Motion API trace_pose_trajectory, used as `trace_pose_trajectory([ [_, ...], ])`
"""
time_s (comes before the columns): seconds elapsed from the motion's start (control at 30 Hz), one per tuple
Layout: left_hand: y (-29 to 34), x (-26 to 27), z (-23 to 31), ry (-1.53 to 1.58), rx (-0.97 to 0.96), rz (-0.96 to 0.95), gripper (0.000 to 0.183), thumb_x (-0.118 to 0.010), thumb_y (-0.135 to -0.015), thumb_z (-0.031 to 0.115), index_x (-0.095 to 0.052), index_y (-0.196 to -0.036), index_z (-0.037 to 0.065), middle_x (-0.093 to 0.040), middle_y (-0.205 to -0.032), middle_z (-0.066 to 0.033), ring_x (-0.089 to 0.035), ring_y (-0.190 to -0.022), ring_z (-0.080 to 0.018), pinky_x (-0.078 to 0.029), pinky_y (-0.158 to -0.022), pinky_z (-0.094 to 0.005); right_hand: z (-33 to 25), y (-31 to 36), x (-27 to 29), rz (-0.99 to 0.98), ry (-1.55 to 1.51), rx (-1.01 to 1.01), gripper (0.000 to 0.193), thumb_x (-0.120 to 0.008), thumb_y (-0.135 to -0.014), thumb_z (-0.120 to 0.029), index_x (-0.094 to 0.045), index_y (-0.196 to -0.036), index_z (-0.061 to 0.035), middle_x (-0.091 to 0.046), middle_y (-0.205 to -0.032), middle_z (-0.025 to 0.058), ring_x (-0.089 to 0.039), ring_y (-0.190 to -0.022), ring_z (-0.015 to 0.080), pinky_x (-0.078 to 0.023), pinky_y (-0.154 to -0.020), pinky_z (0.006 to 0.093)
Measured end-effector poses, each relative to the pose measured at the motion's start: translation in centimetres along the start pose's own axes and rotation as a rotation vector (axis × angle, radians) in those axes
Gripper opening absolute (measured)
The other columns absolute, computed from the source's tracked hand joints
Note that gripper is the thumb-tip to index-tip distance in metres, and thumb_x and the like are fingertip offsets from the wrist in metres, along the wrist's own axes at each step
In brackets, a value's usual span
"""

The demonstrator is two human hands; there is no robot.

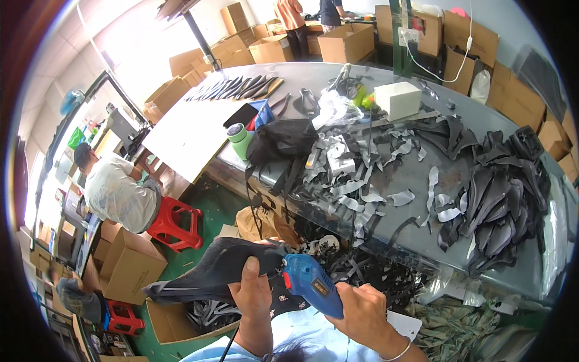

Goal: The person uses a blue handheld electric trimmer to cut the edges of black fabric pieces. They pick up individual pieces from a pile on a table, trim the edges, and place the finished pieces into a cardboard box. The process is repeated continuously throughout the video.

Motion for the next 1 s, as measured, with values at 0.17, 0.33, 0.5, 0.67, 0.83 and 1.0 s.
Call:
trace_pose_trajectory([
  [0.17, 0.2, 1.0, 0.0, -0.069, -0.032, 0.002, 0.031, -0.053, -0.089, 0.016, -0.050, -0.114, -0.002, -0.057, -0.109, -0.0167, -0.055, -0.105, -0.0278, -0.043, -0.092, -0.0421, 0.3, 0.2, -0.3, 0.000, -0.051, -0.039, 0.052, -0.081, -0.059, -0.019, -0.050, -0.098, -0.0027, -0.061, -0.065, 0.0077, -0.060, -0.053, 0.0243, -0.046, -0.057, 0.0337],
  [0.33, 0.4, 2.3, -0.1, 0.135, 0.042, 0.100, 0.032, -0.056, -0.086, 0.013, -0.049, -0.114, -0.001, -0.056, -0.109, -0.0163, -0.057, -0.099, -0.0249, -0.045, -0.090, -0.0395, 0.3, 0.3, -0.3, -0.009, -0.058, -0.039, 0.050, -0.081, -0.060, -0.020, -0.051, -0.097, -0.0044, -0.061, -0.064, 0.0068, -0.061, -0.053, 0.0236, -0.046, -0.057, 0.0334],
  [0.5, 0.7, 2.0, -0.3, 0.031, 0.035, 0.112, 0.031, -0.056, -0.084, 0.010, -0.047, -0.111, -0.002, -0.058, -0.105, -0.0165, -0.059, -0.093, -0.0233, -0.047, -0.087, -0.0358, -0.3, 0.0, -0.6, -0.005, -0.117, -0.018, 0.048, -0.081, -0.061, -0.022, -0.051, -0.095, -0.0044, -0.060, -0.062, 0.0071, -0.061, -0.052, 0.0235, -0.046, -0.054, 0.0331],
  [0.67, 0.3, 0.9, -0.2, 0.055, 0.034, 0.099, 0.028, -0.053, -0.081, 0.004, -0.052, -0.107, -0.006, -0.060, -0.096, -0.0179, -0.063, -0.088, -0.0276, -0.051, -0.083, -0.0428, -0.3, 0.0, -0.9, 0.010, -0.180, -0.051, 0.054, -0.084, -0.060, -0.034, -0.053, -0.090, -0.0023, -0.059, -0.066, 0.0088, -0.060, -0.052, 0.0227, -0.048, -0.049, 0.0312],
  [0.83, 0.6, 1.7, -1.1, -0.023, 0.139, 0.055, 0.028, -0.053, -0.079, 0.002, -0.053, -0.106, -0.007, -0.062, -0.094, -0.0172, -0.063, -0.085, -0.0249, -0.051, -0.081, -0.0375, -0.5, -0.1, -0.7, -0.005, -0.183, -0.047, 0.055, -0.084, -0.060, -0.033, -0.051, -0.092, -0.0020, -0.059, -0.066, 0.0096, -0.061, -0.053, 0.0232, -0.049, -0.050, 0.0313],
  [1.0, -0.2, 1.3, -1.0, -0.124, 0.281, -0.097, 0.025, -0.058, -0.081, -0.002, -0.057, -0.106, -0.005, -0.060, -0.097, -0.0069, -0.056, -0.086, -0.0118, -0.045, -0.077, -0.0241, -0.3, 0.1, -0.5, 0.002, -0.089, 0.005, 0.051, -0.083, -0.061, -0.028, -0.051, -0.090, -0.0022, -0.059, -0.063, 0.0092, -0.061, -0.052, 0.0252, -0.049, -0.051, 0.0328],
])
Point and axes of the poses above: each hand's wrist, its own y-axis away from the middle knuckle, its own x-axis out of the back of the hand, z = x × y, the point moved 9 cm from there along -y, towards the middle knuckle
